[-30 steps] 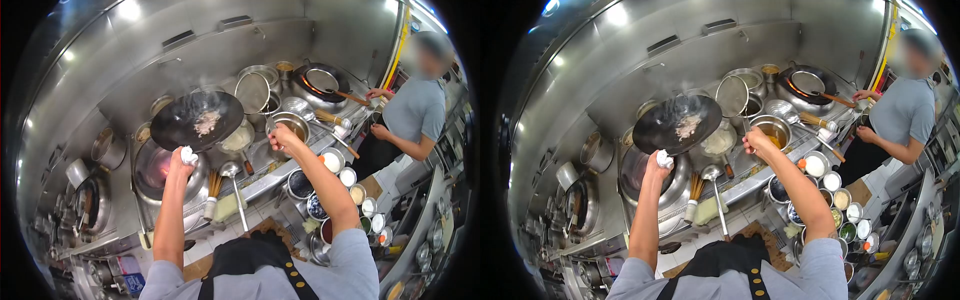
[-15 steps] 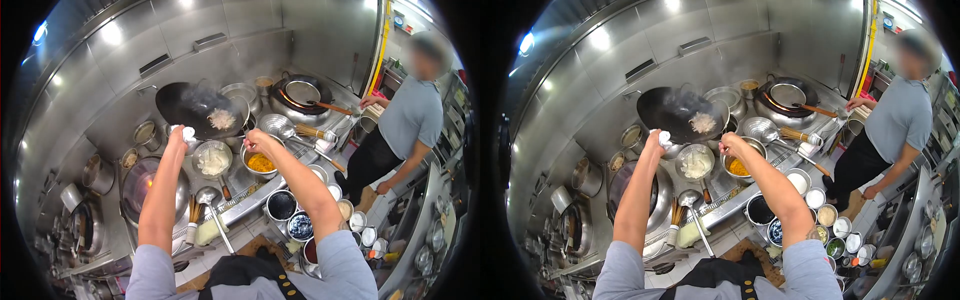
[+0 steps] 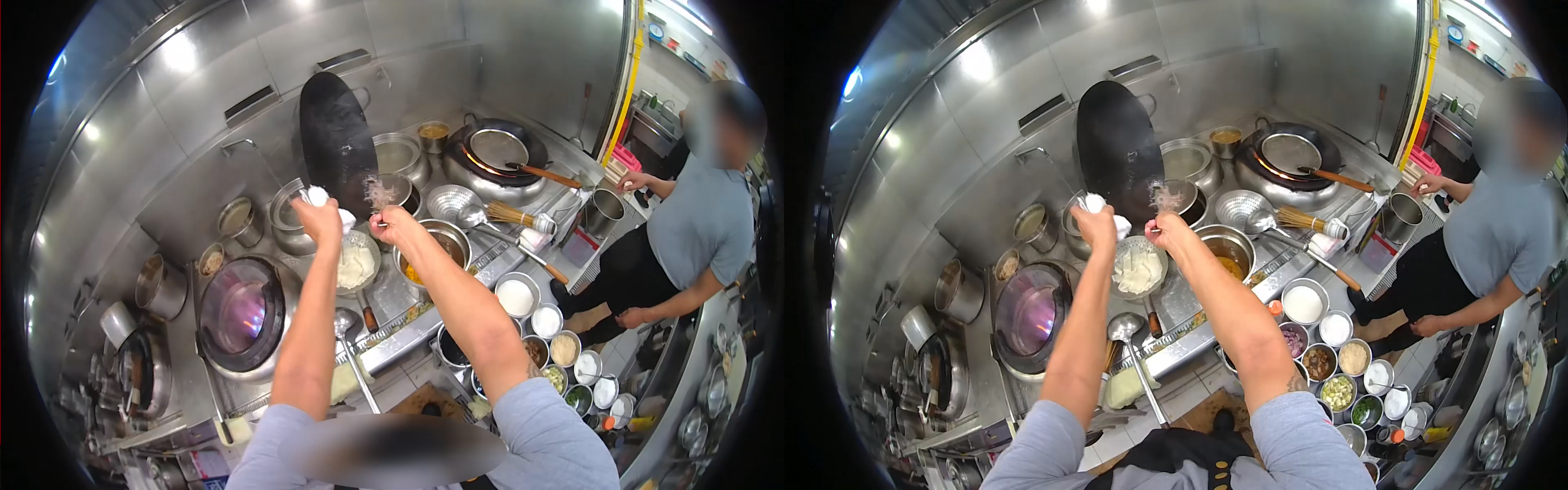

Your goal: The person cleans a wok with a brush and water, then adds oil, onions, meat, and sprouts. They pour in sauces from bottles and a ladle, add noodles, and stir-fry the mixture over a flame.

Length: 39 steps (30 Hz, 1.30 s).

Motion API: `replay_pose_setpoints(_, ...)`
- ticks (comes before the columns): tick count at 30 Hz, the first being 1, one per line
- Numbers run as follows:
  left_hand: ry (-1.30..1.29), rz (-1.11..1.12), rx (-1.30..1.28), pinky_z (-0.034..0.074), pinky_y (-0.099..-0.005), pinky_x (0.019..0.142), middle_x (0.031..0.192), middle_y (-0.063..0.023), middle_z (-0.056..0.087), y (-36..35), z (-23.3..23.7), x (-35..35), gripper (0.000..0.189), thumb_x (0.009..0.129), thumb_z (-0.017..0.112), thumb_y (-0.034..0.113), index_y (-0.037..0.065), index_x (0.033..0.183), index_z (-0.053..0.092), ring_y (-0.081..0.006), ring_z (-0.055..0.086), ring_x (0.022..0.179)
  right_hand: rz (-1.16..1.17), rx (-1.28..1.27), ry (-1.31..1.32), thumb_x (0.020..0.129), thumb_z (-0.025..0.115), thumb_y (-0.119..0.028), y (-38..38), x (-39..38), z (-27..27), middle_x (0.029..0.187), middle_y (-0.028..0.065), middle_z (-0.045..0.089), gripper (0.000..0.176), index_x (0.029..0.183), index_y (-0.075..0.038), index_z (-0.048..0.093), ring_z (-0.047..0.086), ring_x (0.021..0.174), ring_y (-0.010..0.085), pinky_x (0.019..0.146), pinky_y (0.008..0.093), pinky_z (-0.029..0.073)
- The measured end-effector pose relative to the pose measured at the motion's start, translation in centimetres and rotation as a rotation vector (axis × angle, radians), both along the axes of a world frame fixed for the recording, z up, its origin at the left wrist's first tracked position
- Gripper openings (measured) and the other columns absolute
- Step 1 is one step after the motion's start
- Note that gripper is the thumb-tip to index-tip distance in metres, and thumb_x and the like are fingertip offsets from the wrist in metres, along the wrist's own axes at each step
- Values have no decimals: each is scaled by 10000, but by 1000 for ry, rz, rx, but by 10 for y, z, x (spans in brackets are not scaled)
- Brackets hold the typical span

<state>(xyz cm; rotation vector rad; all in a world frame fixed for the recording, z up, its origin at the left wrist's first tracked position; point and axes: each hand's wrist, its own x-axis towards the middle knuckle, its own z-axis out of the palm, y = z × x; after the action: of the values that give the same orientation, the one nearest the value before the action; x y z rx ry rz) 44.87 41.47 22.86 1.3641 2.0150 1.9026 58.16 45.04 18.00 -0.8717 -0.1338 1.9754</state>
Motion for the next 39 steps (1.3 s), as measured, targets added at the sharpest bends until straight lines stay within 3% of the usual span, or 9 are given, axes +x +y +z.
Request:
replay_pose_setpoints(10, -519, -128, 170, 445, -414, 875, 1054, -226, 557, 37, -35, -13, 576, 677, 638, 19, -67, 1179, 368, -351, 606, 930, -61, 32, -85, 866, 285, 34, -5, 28, -3, 616, 36, 427, 148, 882, -52, 404, 436, 455, 107, 350, 254, 395)
replay_pose_setpoints(15, -1024, -219, 63, 539, -397, 441, 879, -189, 603, 65, -30, -71, 478, 729, 626, 15, -87, 1129, 386, -282, 648, 613, -82, 106, -243, 839, 313, 39, 7, 69, -32, 624, 48, 435, 155, 877, -52, 433, 448, 470, 125, 375, 285, 415)
replay_pose_setpoints(20, -1244, -414, -110, 559, -421, 498, 890, -132, 651, 79, -100, -138, 222, 838, 535, 77, -16, 1039, 521, -281, 672, 682, -12, 270, -502, 852, 350, 27, -9, 96, -20, 621, 71, 452, 132, 947, 0, 437, 444, 464, 136, 362, 312, 410)
replay_pose_setpoints(23, -1348, -578, 0, 567, -408, 705, 949, -109, 654, 45, -90, -113, 208, 871, 473, 119, 43, 1050, 546, -264, 658, 817, -48, 389, -768, 874, 385, 13, -47, 85, 1, 679, 55, 490, 262, 1133, 26, 423, 425, 437, 117, 339, 278, 369)
replay_pose_setpoints(27, -1387, -456, 49, 563, -422, 728, 917, -108, 654, 53, -120, -118, 187, 875, 479, 123, 40, 1023, 557, -268, 657, 819, 268, 520, -1065, 905, 418, -35, -63, 68, -11, 695, 74, 514, 530, 1414, -57, 268, 464, 432, 148, 319, 300, 368)
replay_pose_setpoints(29, -1506, -461, -8, 561, -404, 667, 898, -80, 656, 25, -98, -113, 185, 896, 445, 155, 67, 1000, 570, -246, 656, 769, 29, 858, -1786, 922, 432, -77, -35, 70, -57, 695, 94, 543, 494, 1401, -88, 312, 496, 449, 153, 316, 300, 371)
replay_pose_setpoints(31, -1529, -529, -3, 551, -394, 607, 850, -56, 648, -2, -91, -124, 178, 905, 426, 172, 90, 958, 576, -217, 646, 724, 37, 533, -1360, 932, 431, -90, -64, 64, -6, 687, 95, 552, 476, 1396, -85, 327, 497, 469, 140, 338, 298, 376)
replay_pose_setpoints(36, -1690, -1005, 51, 368, -335, 354, 591, 29, 539, -79, -136, -196, 171, 874, 440, 168, 173, 738, 543, -126, 517, 482, 75, 313, -618, 933, 470, -80, -27, 73, -57, 657, 51, 527, 283, 1209, -18, 453, 452, 489, 101, 385, 254, 379)
replay_pose_setpoints(39, -1670, -357, 78, 351, -328, 357, 565, 12, 513, -150, -120, -200, 133, 807, 498, 105, 169, 692, 522, -160, 499, 440, 300, 329, -600, 937, 495, -123, -14, 74, -111, 738, 72, 557, 127, 1022, -30, 517, 511, 517, 109, 414, 254, 428)
